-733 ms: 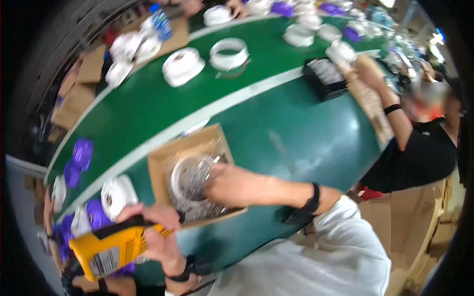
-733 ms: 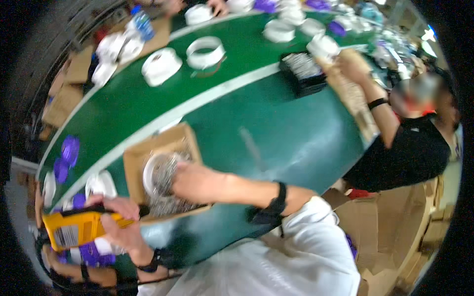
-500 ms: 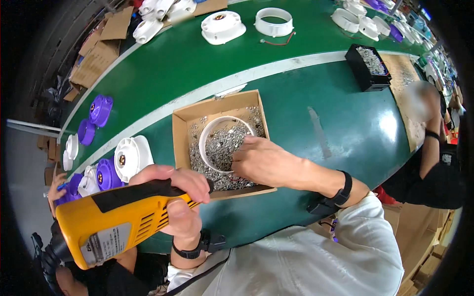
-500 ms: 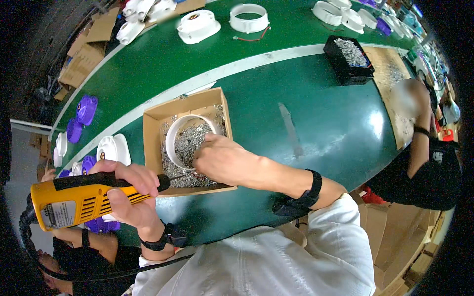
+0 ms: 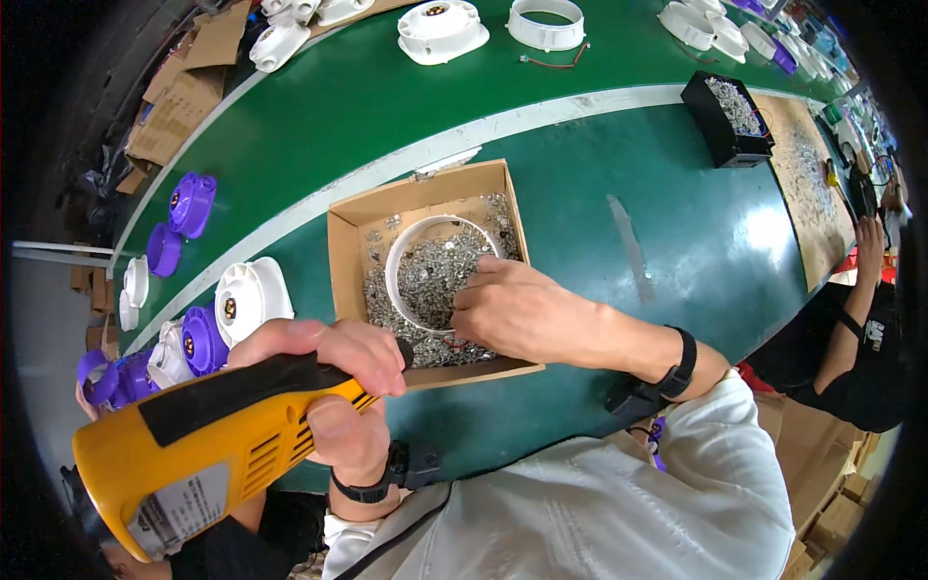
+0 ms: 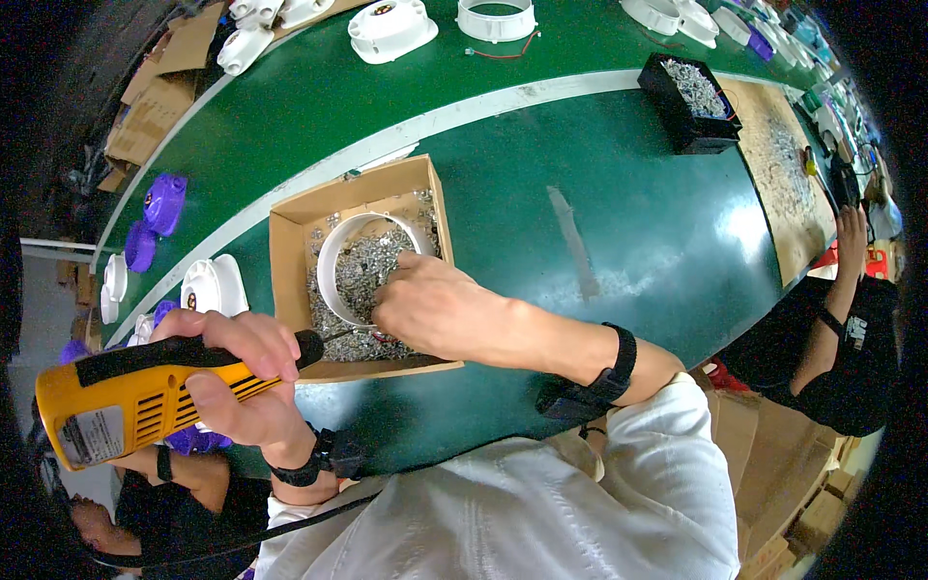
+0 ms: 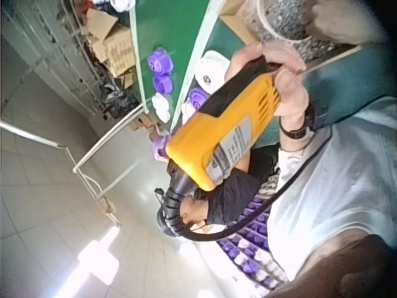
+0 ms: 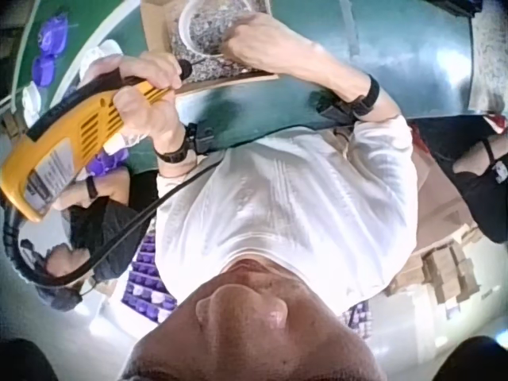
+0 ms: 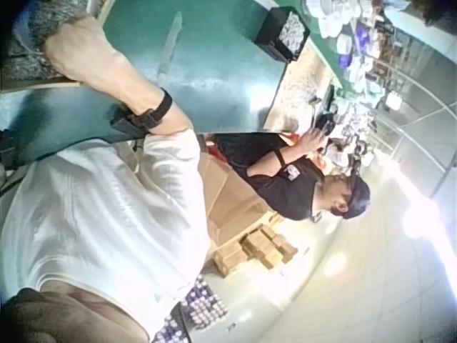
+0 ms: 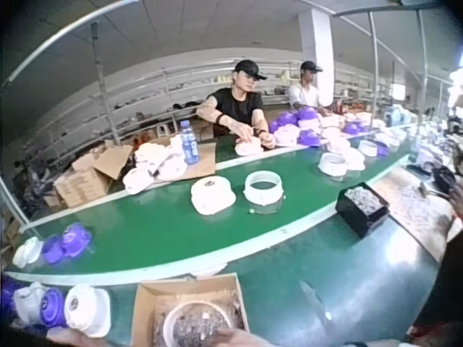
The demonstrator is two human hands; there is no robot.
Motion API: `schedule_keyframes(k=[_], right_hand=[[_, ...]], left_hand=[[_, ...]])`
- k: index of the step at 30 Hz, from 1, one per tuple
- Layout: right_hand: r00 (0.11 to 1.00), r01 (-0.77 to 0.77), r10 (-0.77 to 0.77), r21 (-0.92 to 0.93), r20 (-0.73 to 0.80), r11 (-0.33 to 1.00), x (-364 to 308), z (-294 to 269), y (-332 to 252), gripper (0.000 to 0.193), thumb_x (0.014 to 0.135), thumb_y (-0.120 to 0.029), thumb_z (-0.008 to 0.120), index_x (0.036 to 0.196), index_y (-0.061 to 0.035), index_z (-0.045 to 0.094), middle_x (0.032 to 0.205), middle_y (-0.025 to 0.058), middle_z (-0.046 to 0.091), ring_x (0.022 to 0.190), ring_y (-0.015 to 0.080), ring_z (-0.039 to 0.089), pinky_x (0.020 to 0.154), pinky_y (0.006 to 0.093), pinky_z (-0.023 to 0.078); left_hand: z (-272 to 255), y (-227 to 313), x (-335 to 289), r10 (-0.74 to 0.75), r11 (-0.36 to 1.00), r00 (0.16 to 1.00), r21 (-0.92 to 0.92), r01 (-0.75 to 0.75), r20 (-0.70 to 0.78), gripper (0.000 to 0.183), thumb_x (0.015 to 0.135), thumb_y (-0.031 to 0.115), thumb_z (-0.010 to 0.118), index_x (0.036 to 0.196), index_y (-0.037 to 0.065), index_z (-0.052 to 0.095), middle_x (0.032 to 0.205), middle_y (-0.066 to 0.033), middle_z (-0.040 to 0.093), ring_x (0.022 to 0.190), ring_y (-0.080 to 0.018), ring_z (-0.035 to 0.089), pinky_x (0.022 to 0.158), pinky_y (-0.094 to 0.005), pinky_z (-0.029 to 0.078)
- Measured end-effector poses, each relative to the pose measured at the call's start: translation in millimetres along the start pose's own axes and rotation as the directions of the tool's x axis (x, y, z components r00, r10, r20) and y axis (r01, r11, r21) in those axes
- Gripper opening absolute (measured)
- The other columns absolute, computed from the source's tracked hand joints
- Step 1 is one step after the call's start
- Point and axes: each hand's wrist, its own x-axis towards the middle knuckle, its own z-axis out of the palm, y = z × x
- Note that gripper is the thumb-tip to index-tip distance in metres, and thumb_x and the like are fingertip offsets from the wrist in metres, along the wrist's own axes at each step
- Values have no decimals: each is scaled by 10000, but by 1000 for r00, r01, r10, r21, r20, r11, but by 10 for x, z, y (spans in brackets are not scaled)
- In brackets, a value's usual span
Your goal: The person uses a yellow heat gun to apply heat to the interior of white and purple plastic fan components. They repeatedly pick up each component, direct the heat gun at it, and place it back on the green assembly table. Other workers are visible in the background performing similar tasks.
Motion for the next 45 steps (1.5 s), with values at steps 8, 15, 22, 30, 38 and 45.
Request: schedule_keyframes(k=[8, 15, 22, 30, 38, 45], right_hand=[[985, -119, 126, -71, 120, 990, -115, 93, 81, 160, 795, -204, 552, 717, -99, 644, 729, 50, 620, 790, 203, 607, 791, 335, 433], [990, -105, 89, -145, -112, 984, -159, 72, 45, 177, 667, -232, 599, 539, -114, 633, 548, 58, 598, 595, 222, 610, 668, 336, 445], [996, -55, 42, -161, -79, 985, -267, 54, 162, 162, 671, -221, 608, 574, -98, 648, 595, 90, 625, 620, 261, 628, 644, 370, 446], [996, -74, 65, -169, -60, 983, -196, 42, 156, 143, 657, -201, 609, 561, -100, 641, 591, 93, 620, 627, 266, 631, 616, 384, 466], [992, -122, 123, -78, 18, 989, -513, -107, 631, 113, 757, -162, 569, 679, -112, 633, 707, 52, 622, 751, 230, 624, 704, 374, 492], [986, -107, 115, -71, 124, 992, -534, -227, 789, 170, 824, -236, 568, 713, -113, 610, 722, 35, 587, 745, 205, 594, 771, 345, 421]], left_hand=[[99, -73, 31, -55, 995, 998, -79, 57, 29, 551, 856, 426, 634, 1134, 46, 349, 578, -86, 530, 473, -225, 497, 464, -357, 405], [204, -202, 3, 87, 994, 996, -64, -88, -17, 479, 914, 350, 553, 1162, -8, 355, 568, -30, 435, 422, -113, 382, 384, -258, 326], [614, 44, 107, 41, 999, 996, -29, -39, 77, 367, 898, 333, 588, 945, 8, 424, 547, -67, 448, 430, -174, 423, 444, -298, 404], [616, 126, 127, 44, 997, 998, 57, -46, 33, 345, 906, 322, 573, 967, 18, 421, 592, -52, 456, 463, -160, 428, 453, -287, 389], [676, -385, 216, -30, 997, 999, 79, 27, 32, 572, 890, 464, 563, 1172, 19, 342, 582, -68, 493, 442, -165, 468, 424, -292, 399], [911, -451, 249, 9, 999, 998, -54, -6, 58, 588, 892, 505, 539, 1158, 19, 338, 597, -77, 524, 440, -177, 481, 425, -312, 406]])
